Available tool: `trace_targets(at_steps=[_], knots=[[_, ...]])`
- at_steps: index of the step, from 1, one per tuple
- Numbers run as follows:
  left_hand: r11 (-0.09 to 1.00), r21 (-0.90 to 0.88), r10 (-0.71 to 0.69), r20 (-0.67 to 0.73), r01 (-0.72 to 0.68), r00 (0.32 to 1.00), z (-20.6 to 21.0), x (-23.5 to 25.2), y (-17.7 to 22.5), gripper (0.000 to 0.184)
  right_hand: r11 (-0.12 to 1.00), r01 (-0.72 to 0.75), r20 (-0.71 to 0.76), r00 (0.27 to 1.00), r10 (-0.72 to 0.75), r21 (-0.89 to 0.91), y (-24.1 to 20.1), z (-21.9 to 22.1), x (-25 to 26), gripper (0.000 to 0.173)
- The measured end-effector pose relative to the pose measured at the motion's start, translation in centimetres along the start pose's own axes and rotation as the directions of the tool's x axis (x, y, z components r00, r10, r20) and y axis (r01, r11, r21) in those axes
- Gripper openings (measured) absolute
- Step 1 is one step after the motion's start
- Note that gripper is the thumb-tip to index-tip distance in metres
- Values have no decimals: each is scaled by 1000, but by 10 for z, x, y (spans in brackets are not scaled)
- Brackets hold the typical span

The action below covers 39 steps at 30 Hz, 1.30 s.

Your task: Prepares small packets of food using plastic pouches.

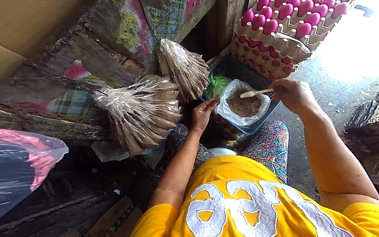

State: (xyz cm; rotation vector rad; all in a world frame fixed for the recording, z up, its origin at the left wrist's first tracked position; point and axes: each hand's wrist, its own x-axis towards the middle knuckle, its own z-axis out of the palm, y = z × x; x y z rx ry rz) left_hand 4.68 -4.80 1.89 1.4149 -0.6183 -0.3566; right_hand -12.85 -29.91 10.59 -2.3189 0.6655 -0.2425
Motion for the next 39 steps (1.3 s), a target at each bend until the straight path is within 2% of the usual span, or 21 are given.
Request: trace_targets(at_steps=[3,7,14,22,27,32,35,39], knots=[[1000,-3,15,16,-15,1000,-4,-1,-2,19,989,-140,129,981,146,-57,45,38,17,20],[999,41,34,35,-36,999,-5,1,-1,19,961,-232,169,952,256,-152,68,73,30,22],[990,135,36,121,-52,992,7,5,-5,19,967,-247,223,941,256,-71,76,107,39,22],[953,295,0,214,-65,977,22,10,-11,19,882,-434,241,890,388,183,71,62,23,23],[924,368,5,253,-101,967,29,13,-14,19,869,-353,219,931,291,346,69,20,13,20],[910,396,5,275,-118,961,30,13,-14,20,839,-256,166,966,199,481,48,-20,7,14],[883,442,19,297,-155,955,31,13,-13,21,832,-191,151,980,131,521,42,-30,9,12],[862,460,66,311,-211,948,32,11,-15,19,849,-176,167,980,104,499,36,-32,12,12]])
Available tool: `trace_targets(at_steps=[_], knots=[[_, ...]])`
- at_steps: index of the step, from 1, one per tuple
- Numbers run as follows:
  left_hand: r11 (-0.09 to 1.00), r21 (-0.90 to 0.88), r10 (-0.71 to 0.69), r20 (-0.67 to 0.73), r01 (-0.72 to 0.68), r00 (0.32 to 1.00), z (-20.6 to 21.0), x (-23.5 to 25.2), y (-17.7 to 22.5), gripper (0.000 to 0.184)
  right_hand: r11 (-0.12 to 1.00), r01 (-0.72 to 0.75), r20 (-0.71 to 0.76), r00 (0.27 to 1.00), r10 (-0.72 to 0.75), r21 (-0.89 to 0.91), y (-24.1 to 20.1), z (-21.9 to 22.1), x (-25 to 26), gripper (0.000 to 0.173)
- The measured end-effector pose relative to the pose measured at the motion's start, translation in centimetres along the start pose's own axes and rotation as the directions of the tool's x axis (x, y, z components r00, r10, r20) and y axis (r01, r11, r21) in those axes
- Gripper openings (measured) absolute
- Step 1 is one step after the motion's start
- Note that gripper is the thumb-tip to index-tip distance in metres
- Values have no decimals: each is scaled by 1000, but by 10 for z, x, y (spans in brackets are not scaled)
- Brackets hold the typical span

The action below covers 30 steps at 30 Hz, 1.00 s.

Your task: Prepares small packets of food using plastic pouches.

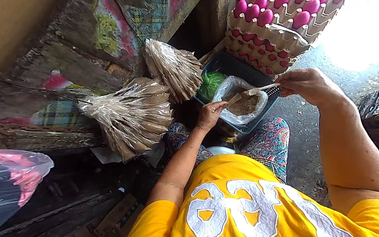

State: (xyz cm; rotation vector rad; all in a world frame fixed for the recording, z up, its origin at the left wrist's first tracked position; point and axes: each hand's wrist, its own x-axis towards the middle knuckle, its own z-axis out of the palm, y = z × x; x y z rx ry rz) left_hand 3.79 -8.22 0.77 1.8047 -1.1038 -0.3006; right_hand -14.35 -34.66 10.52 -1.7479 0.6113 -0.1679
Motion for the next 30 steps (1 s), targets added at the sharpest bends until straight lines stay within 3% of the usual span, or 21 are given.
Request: trace_targets(at_steps=[11,16,19,23,27,30], knots=[[1000,6,23,-6,-23,1000,1,0,0,19,993,12,14,1000,-11,-121,-4,9,9,12],[1000,11,21,-13,-21,1000,2,-1,-2,19,942,18,16,1000,-13,-335,-20,21,6,14],[999,-37,-3,-22,2,1000,1,-2,-2,19,843,158,62,987,-147,-515,-37,38,-5,18],[977,-197,-94,-64,80,993,-2,-8,1,20,596,489,196,850,-488,-637,-47,63,-21,21],[943,-320,-135,-100,97,986,-4,-16,-2,20,373,598,285,727,-625,-709,-58,75,-39,33],[912,-399,-160,-130,96,979,-7,-22,-3,20,376,597,236,702,-671,-709,-64,71,-52,34]])
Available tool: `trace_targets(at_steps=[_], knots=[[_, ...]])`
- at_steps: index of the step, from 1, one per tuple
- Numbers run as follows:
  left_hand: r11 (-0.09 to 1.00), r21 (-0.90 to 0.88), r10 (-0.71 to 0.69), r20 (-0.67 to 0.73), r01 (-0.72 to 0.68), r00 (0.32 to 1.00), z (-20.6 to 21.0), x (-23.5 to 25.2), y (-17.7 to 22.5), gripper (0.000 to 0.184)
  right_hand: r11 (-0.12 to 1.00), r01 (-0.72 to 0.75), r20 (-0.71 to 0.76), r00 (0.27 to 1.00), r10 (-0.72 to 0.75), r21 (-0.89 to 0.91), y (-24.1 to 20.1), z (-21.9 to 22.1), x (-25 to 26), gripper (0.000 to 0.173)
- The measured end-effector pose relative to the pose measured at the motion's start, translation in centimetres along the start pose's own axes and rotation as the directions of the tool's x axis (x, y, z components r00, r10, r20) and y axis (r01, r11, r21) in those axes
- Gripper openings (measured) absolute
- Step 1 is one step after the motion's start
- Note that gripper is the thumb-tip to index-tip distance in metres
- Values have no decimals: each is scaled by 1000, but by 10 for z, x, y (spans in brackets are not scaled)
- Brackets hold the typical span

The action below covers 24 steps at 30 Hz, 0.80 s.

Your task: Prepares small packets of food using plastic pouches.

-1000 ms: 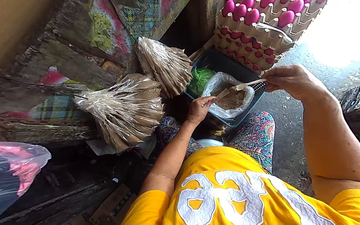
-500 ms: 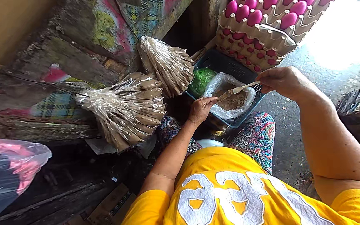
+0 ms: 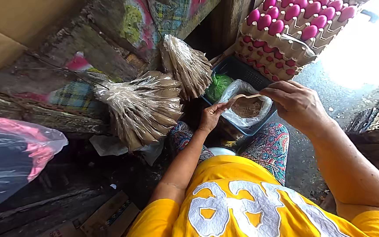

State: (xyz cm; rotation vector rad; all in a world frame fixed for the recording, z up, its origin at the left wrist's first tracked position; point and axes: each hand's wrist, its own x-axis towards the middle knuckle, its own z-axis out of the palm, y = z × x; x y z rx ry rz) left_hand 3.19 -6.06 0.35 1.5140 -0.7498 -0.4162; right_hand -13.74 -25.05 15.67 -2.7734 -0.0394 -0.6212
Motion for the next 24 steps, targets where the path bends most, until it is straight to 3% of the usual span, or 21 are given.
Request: trace_targets(at_steps=[5,8,11,13,17,20,24], knots=[[991,-134,-14,-80,3,997,-6,-5,10,18,948,-293,-133,942,309,124,15,3,-22,26],[979,-205,-9,-122,-17,992,-9,-9,19,17,811,-545,32,834,552,216,41,49,-41,25],[972,-233,-20,-113,-7,993,-13,-13,28,18,727,-666,203,745,636,167,46,90,-48,33],[970,-244,-19,-111,-8,994,-17,-15,35,18,770,-597,184,802,568,224,27,91,-33,36],[960,-280,-11,-107,-19,994,-22,-19,39,17,874,-324,74,945,320,362,-18,69,12,37],[956,-294,-20,-106,-12,994,-24,-22,42,17,935,-196,53,981,189,295,-38,54,40,30],[950,-312,-31,-82,4,996,-33,-25,49,17,981,-137,130,984,119,138,-53,47,63,27]])
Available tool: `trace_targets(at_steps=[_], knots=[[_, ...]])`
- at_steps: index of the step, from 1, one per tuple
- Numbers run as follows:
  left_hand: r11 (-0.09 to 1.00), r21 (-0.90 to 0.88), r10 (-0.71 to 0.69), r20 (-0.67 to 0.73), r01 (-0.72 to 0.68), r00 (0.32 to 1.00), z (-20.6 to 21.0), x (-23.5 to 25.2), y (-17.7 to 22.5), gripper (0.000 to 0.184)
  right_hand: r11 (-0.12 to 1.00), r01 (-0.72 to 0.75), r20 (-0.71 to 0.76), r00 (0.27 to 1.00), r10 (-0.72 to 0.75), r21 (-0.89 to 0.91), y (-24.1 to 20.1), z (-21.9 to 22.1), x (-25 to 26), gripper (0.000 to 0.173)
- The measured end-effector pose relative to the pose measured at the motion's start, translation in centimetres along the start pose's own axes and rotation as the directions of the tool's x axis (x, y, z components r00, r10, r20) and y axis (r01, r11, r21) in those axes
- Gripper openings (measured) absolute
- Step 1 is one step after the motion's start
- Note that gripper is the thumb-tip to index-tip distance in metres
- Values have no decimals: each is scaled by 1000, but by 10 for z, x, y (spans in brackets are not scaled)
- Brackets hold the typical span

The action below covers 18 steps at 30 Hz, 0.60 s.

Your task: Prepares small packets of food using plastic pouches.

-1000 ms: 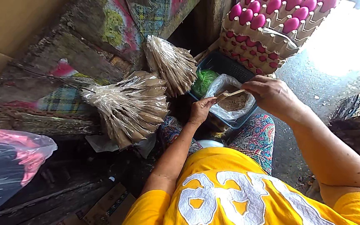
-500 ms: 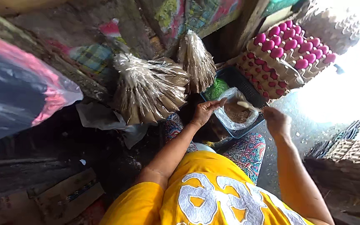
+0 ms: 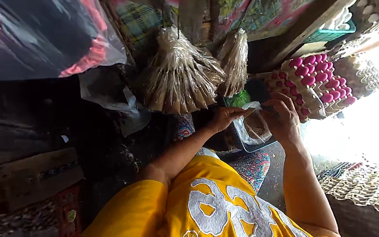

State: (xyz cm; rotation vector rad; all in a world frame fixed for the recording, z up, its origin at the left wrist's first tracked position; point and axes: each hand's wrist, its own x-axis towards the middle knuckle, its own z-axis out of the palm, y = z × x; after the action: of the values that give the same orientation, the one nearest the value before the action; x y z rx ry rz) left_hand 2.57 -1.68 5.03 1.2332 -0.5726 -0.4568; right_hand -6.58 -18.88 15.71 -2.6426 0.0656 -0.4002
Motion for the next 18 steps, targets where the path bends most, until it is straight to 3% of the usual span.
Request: trace_targets(at_steps=[4,13,18], knots=[[998,-39,41,29,-40,999,-7,4,-9,17,994,42,86,996,-33,-103,-6,0,12,28],[998,-36,59,72,-56,996,-13,6,-6,16,987,109,162,983,-89,-116,-16,1,24,14],[999,42,-30,222,21,975,-20,6,3,22,983,129,147,983,-109,-132,-18,-4,24,17]])
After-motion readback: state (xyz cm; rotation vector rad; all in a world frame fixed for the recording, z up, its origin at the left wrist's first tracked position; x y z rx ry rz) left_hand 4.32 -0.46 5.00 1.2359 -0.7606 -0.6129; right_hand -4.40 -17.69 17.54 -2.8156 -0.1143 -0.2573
